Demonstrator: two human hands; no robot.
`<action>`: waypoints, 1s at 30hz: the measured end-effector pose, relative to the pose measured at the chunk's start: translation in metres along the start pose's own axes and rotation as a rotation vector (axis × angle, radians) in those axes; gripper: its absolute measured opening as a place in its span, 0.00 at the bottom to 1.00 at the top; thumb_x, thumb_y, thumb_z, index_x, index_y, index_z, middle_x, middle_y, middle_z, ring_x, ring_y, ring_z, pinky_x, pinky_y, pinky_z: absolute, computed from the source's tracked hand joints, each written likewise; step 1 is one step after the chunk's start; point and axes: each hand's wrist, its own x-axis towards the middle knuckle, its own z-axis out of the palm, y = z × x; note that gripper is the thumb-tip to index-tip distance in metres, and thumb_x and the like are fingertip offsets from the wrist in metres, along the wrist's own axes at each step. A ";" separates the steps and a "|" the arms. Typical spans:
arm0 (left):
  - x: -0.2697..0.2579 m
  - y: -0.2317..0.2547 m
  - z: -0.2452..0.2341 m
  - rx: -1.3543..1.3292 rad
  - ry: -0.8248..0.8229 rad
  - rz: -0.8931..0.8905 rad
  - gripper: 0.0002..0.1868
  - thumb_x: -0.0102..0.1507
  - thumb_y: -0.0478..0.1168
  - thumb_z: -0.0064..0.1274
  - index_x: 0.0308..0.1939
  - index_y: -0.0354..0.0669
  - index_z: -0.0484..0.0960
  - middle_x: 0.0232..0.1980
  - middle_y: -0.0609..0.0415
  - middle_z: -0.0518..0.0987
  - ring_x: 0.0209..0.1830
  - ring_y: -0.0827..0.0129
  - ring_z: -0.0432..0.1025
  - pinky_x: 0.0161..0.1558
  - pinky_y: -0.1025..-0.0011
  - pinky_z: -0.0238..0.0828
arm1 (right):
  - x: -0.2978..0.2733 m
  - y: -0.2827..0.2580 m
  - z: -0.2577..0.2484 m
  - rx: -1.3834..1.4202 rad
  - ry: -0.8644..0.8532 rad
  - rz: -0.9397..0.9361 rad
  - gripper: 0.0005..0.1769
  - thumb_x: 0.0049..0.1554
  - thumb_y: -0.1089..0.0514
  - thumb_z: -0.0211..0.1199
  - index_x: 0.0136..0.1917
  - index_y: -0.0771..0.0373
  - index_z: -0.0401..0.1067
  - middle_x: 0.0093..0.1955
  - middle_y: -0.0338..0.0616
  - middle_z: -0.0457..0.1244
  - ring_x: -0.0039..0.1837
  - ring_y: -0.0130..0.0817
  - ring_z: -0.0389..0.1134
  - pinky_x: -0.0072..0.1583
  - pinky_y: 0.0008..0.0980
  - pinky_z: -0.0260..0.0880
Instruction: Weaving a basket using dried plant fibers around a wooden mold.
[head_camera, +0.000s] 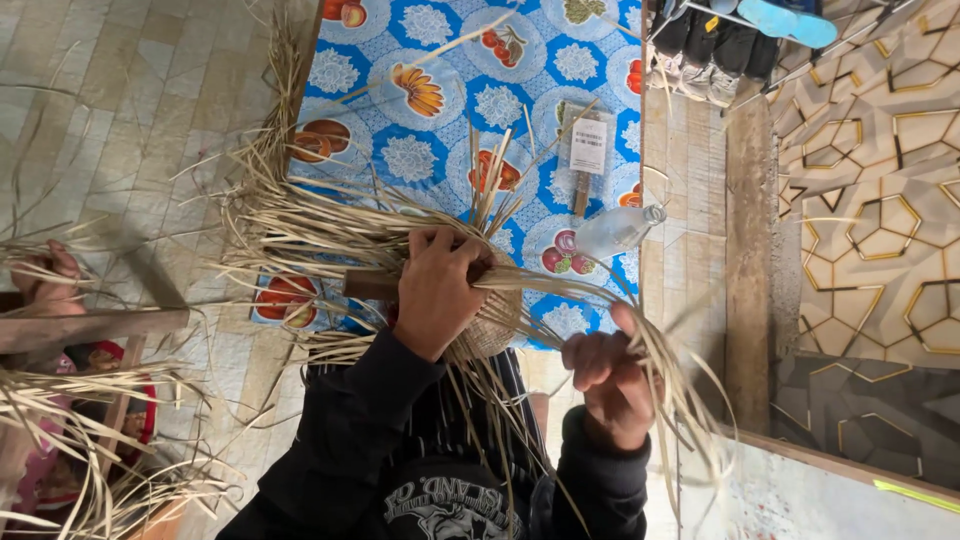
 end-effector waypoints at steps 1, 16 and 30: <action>0.000 0.002 -0.005 0.001 0.004 -0.002 0.13 0.50 0.45 0.61 0.36 0.63 0.75 0.42 0.60 0.66 0.53 0.53 0.61 0.37 0.50 0.74 | -0.012 -0.006 -0.006 0.003 -0.004 0.001 0.29 0.57 0.61 0.49 0.70 0.73 0.52 0.31 0.47 0.60 0.34 0.36 0.64 0.45 0.42 0.64; 0.019 -0.014 -0.017 -0.286 0.107 0.040 0.15 0.63 0.48 0.50 0.24 0.51 0.68 0.22 0.62 0.69 0.29 0.67 0.60 0.45 0.66 0.59 | -0.036 -0.048 -0.002 -0.243 0.175 0.495 0.05 0.53 0.69 0.61 0.34 0.71 0.71 0.28 0.43 0.61 0.24 0.25 0.63 0.23 0.18 0.69; 0.037 -0.026 -0.043 -0.667 -0.006 -0.368 0.07 0.60 0.44 0.48 0.29 0.50 0.79 0.27 0.65 0.81 0.30 0.77 0.75 0.38 0.72 0.69 | -0.077 0.046 -0.001 -0.071 1.156 0.943 0.17 0.59 0.50 0.50 0.56 0.64 0.61 0.23 0.31 0.40 0.23 0.19 0.40 0.30 0.21 0.44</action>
